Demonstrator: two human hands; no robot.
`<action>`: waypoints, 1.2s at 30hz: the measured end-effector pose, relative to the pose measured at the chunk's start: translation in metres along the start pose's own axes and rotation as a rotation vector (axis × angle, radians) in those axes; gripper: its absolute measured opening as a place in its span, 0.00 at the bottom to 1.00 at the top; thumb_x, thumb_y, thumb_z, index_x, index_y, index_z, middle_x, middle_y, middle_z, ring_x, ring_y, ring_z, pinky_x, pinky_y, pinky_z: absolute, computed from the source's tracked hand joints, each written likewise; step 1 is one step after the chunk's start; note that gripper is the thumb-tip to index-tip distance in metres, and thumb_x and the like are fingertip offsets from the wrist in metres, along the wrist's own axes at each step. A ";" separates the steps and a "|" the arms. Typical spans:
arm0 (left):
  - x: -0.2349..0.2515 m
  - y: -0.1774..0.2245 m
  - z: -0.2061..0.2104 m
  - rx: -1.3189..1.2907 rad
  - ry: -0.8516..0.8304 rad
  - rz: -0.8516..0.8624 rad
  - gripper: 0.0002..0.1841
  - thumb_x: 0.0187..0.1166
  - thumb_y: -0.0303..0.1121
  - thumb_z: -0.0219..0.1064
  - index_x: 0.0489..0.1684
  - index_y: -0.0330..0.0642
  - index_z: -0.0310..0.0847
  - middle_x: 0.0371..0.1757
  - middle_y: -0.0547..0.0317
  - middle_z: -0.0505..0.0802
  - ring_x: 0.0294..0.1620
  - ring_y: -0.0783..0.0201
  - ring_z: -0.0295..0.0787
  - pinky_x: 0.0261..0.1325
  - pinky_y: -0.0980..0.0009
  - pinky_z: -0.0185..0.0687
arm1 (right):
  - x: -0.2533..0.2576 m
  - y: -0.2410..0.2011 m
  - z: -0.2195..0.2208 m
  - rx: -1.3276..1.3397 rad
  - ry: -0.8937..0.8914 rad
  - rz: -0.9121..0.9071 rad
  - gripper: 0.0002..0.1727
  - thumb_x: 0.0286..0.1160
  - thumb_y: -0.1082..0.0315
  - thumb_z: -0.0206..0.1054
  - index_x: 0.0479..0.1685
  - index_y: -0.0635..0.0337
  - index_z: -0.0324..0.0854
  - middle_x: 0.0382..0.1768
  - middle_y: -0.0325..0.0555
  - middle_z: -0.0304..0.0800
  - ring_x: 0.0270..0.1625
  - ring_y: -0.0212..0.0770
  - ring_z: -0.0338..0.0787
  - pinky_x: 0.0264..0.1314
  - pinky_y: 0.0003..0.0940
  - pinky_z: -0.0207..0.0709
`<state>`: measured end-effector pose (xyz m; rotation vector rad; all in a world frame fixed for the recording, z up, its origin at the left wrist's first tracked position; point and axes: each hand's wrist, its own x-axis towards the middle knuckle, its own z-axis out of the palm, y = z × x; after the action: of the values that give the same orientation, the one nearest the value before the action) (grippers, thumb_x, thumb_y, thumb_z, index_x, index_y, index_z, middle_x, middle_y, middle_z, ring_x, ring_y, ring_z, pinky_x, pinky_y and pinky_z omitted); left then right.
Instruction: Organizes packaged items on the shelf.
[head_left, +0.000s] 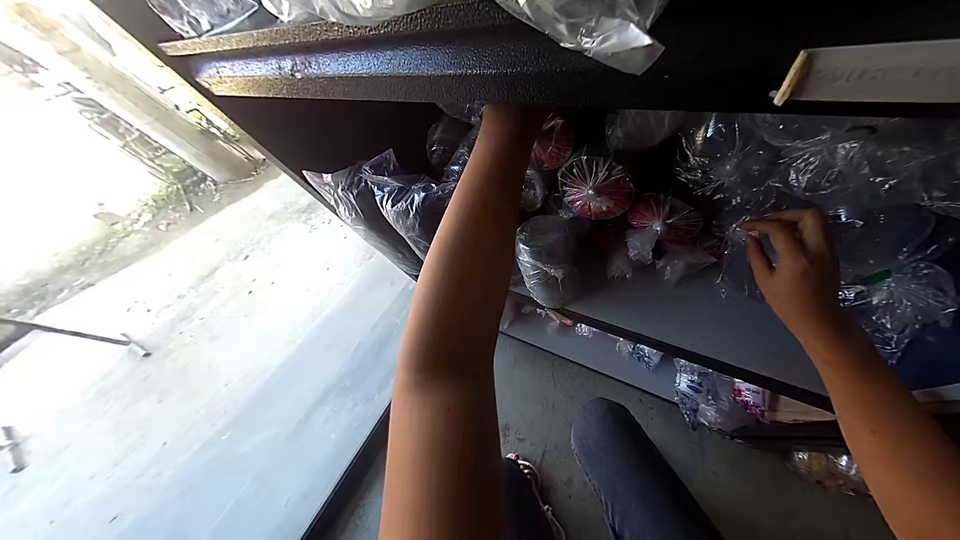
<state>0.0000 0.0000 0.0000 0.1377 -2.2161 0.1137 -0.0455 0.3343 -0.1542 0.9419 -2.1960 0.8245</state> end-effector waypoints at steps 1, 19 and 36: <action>0.006 0.012 -0.039 -0.071 -0.298 -0.128 0.26 0.87 0.46 0.62 0.69 0.31 0.80 0.69 0.31 0.86 0.76 0.37 0.78 0.77 0.40 0.66 | 0.001 -0.003 0.000 0.005 -0.007 0.018 0.12 0.81 0.75 0.62 0.54 0.74 0.87 0.55 0.76 0.82 0.55 0.72 0.85 0.58 0.62 0.79; -0.172 0.125 0.031 -0.377 -0.129 -0.178 0.19 0.64 0.37 0.80 0.53 0.40 0.91 0.55 0.28 0.89 0.63 0.25 0.81 0.51 0.38 0.82 | 0.002 -0.033 -0.008 -0.082 -0.186 0.169 0.21 0.80 0.74 0.64 0.69 0.77 0.75 0.71 0.78 0.71 0.70 0.77 0.78 0.69 0.65 0.76; -0.178 0.165 0.084 -0.357 0.064 -0.035 0.07 0.69 0.30 0.75 0.41 0.42 0.94 0.36 0.43 0.94 0.41 0.41 0.93 0.42 0.45 0.85 | -0.008 -0.035 -0.013 -0.163 -0.137 0.065 0.18 0.74 0.73 0.67 0.61 0.74 0.82 0.70 0.81 0.71 0.68 0.80 0.77 0.66 0.68 0.74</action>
<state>0.0184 0.1623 -0.1980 -0.0247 -2.1314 -0.2922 -0.0099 0.3271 -0.1416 0.8741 -2.3820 0.6147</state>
